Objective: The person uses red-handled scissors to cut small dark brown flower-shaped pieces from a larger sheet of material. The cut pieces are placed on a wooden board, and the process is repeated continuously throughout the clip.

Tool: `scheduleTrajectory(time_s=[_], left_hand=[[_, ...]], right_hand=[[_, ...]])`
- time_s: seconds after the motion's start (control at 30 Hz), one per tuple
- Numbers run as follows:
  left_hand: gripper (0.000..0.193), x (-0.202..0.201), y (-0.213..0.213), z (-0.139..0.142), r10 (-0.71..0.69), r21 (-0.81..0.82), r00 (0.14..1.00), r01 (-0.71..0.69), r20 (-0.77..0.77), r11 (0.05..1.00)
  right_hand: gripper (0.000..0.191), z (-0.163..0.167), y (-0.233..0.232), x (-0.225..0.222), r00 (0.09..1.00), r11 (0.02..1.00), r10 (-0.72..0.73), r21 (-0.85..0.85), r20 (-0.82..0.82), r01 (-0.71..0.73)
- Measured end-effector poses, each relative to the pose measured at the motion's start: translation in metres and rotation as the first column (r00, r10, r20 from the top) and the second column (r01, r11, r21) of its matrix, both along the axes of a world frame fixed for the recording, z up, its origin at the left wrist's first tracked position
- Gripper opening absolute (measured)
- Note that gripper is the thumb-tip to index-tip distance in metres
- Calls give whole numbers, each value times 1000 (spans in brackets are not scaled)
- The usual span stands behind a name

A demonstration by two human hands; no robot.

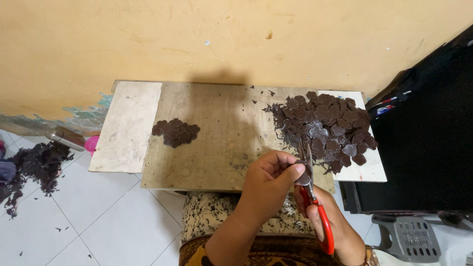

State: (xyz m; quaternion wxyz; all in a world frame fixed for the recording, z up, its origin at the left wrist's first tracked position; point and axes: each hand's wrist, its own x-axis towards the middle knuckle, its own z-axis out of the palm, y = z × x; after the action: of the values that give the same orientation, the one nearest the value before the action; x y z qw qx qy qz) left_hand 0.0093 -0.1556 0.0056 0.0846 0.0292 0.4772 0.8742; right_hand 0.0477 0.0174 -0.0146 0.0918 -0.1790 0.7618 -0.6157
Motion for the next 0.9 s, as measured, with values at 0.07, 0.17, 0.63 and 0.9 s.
scheduleTrajectory(time_s=[0.07,0.17,0.63,0.9], left_hand=[[12,0,0,0,-6,-12,1000,6,-7,1000],[13,0,-1,-1,-5,7,1000,6,-15,1000],[9,-6,-12,-3,-76,-38,997,76,-18,996],[18,-4,-12,11,-95,-136,995,93,-6,986]], right_hand=[[78,-2,1,1,1000,1000,-3,6,2,3],[77,-5,3,0,1000,1000,-4,0,29,4],[71,-32,20,-1,998,998,10,63,56,-13],[76,-73,15,-13,992,995,-93,-32,83,95]])
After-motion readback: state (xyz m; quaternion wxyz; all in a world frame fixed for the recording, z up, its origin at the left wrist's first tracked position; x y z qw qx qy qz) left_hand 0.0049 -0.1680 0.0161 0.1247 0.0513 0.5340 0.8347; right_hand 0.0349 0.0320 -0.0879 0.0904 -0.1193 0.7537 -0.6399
